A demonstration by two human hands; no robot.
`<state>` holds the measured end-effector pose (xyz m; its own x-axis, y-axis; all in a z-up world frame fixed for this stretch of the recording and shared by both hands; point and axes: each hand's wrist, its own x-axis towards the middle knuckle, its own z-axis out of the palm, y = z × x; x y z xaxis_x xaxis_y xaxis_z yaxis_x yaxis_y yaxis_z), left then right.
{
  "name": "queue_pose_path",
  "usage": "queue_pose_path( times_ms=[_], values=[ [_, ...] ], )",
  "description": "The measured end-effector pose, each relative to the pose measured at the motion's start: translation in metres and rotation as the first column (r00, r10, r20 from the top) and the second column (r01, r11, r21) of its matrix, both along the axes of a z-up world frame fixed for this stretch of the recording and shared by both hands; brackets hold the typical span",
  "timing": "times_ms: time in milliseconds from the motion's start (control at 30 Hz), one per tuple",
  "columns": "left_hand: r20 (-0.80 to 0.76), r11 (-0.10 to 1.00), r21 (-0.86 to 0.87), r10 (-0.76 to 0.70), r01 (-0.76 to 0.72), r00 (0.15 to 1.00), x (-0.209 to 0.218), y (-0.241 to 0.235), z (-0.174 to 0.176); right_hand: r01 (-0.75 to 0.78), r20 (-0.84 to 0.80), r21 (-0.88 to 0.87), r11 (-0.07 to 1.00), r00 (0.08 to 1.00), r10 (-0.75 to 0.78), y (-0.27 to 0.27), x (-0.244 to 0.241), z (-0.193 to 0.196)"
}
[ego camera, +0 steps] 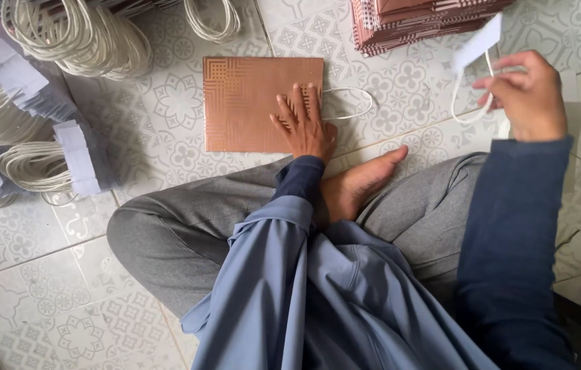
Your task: The person sits on the floor and assembles paper bags by applying glue to white paper tabs, attaching them to the sides of the bags, and pressing them down to secure the handles. The person repeats this process for multiple bags.
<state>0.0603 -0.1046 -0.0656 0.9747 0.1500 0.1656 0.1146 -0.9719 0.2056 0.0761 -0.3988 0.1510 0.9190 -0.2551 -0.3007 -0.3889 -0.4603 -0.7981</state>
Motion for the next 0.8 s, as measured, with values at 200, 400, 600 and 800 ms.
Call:
queue_pose_path(
  times_ms=[200,400,600,800],
  values=[
    [-0.101,0.994,0.105,0.030,-0.020,0.994,-0.002,0.012,-0.008,-0.109,0.113,-0.166,0.980,0.985,0.129,-0.008,-0.053,0.022],
    [-0.175,0.869,-0.495,-0.117,0.015,0.978,0.001,0.045,0.005,-0.367,-0.097,-0.187,0.911,0.930,0.355,0.017,-0.004,0.014],
    [-0.206,0.735,-0.679,-0.201,0.008,0.958,0.003,0.070,0.014,-0.660,-0.373,0.142,0.738,0.655,0.657,0.094,0.065,-0.049],
    [-0.200,0.681,-0.732,-0.236,0.014,0.951,0.002,0.077,0.019,-0.764,-0.315,0.046,0.644,0.600,0.735,0.113,0.107,-0.112]
  ],
)
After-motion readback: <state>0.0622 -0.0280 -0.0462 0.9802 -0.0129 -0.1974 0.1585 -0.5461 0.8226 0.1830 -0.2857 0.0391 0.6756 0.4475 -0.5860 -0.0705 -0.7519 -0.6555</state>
